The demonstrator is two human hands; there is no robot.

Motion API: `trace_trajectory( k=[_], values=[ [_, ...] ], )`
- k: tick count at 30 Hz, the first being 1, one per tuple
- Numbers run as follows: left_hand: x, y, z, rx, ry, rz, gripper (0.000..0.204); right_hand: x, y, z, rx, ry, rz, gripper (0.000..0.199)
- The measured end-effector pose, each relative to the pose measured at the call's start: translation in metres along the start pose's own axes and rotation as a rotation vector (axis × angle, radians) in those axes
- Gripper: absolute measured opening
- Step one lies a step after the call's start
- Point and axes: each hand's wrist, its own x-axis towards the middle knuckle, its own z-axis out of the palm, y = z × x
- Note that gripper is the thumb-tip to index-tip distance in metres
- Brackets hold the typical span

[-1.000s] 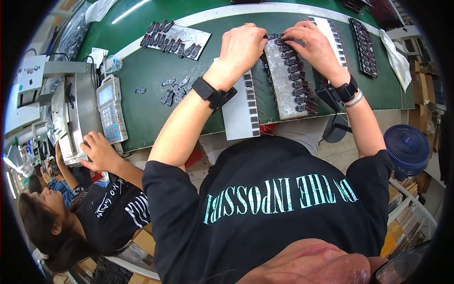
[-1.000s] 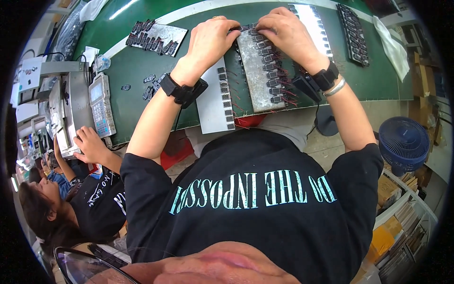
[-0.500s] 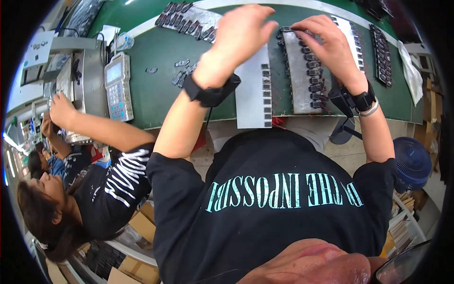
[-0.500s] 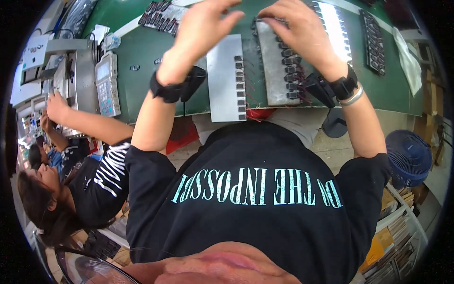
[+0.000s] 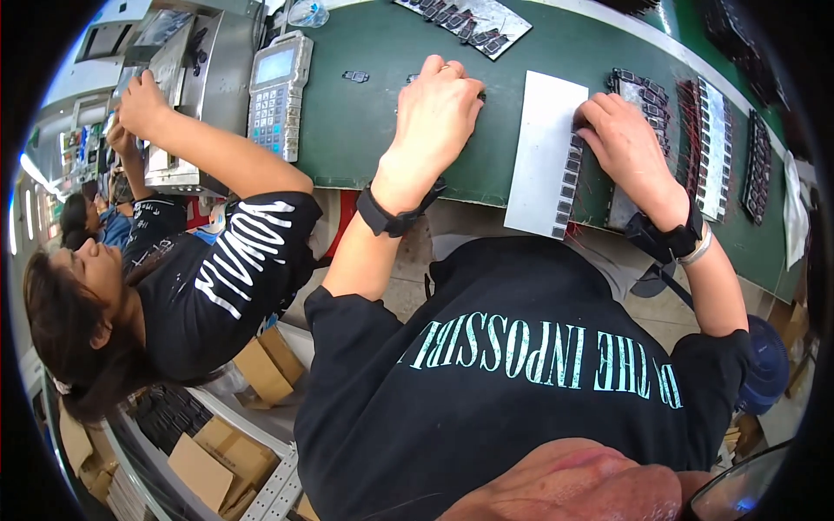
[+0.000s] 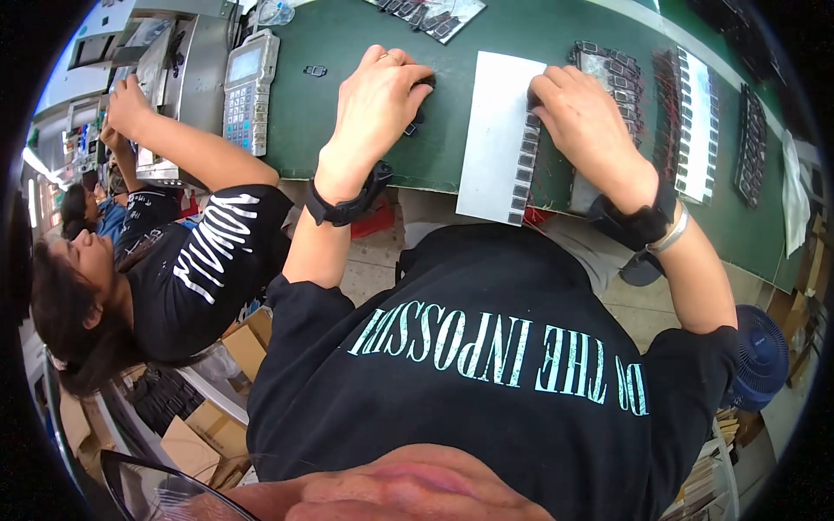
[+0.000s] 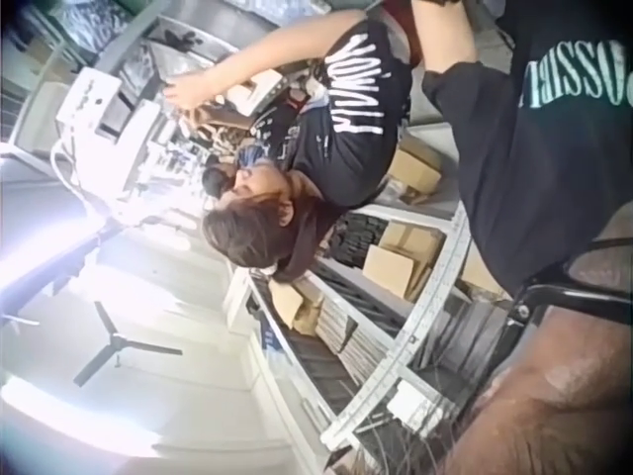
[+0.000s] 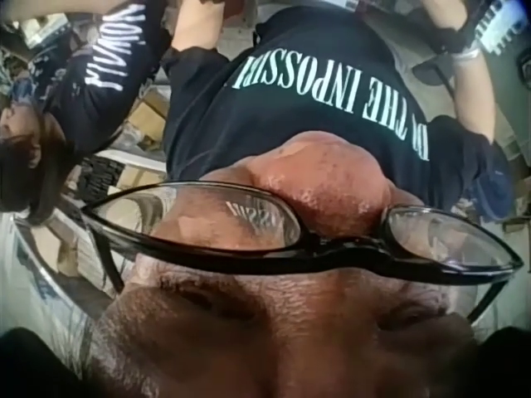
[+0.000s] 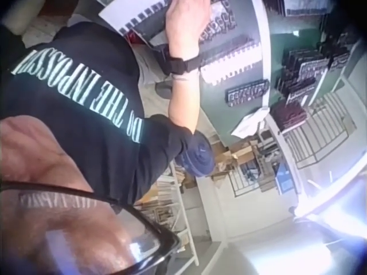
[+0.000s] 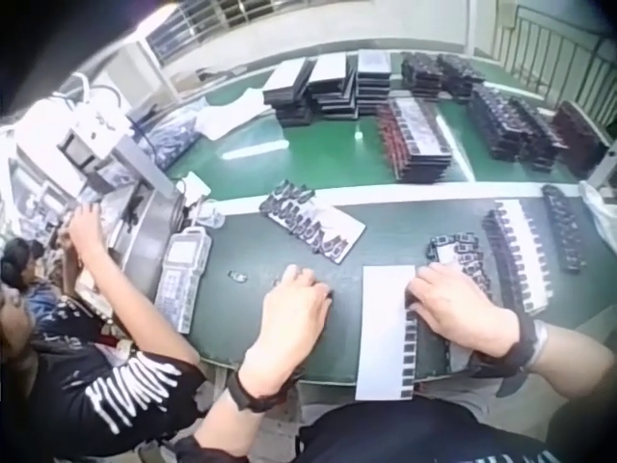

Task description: The person picks up small electronic components from the table, aligns them with a metal plate, and then transfers the components from the plate onto a larger metal block.

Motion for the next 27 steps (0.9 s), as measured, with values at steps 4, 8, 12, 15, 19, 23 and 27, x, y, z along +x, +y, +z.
trace_trajectory(
  k=[4, 8, 12, 15, 19, 23, 27],
  values=[
    [0.006, 0.002, 0.004, 0.051, 0.021, 0.024, 0.007, 0.004, -0.002, -0.005, 0.002, -0.003, -0.024, 0.018],
    [0.005, 0.008, 0.0, -0.199, 0.199, 0.01, 0.01, 0.01, -0.01, -0.025, 0.262, -0.032, 0.155, 0.017],
    [0.013, 0.024, -0.012, -0.262, 0.008, -0.153, 0.004, 0.008, -0.026, -0.035, 0.652, 0.018, 0.265, 0.019],
    [0.002, 0.002, -0.013, -0.171, 0.099, -0.1, 0.004, -0.004, -0.027, -0.04, 0.716, 0.03, 0.32, 0.02],
    [-0.014, -0.001, -0.012, -0.097, 0.07, -0.063, 0.007, -0.017, -0.025, -0.042, 0.881, 0.063, 0.385, 0.018],
    [-0.018, 0.016, -0.005, -0.078, 0.065, -0.082, 0.009, -0.011, -0.028, -0.042, 0.918, 0.014, 0.428, 0.016],
    [-0.015, 0.032, -0.013, -0.34, 0.0, -0.187, 0.011, -0.003, -0.031, -0.036, 0.913, 0.005, 0.368, 0.017]
  ],
)
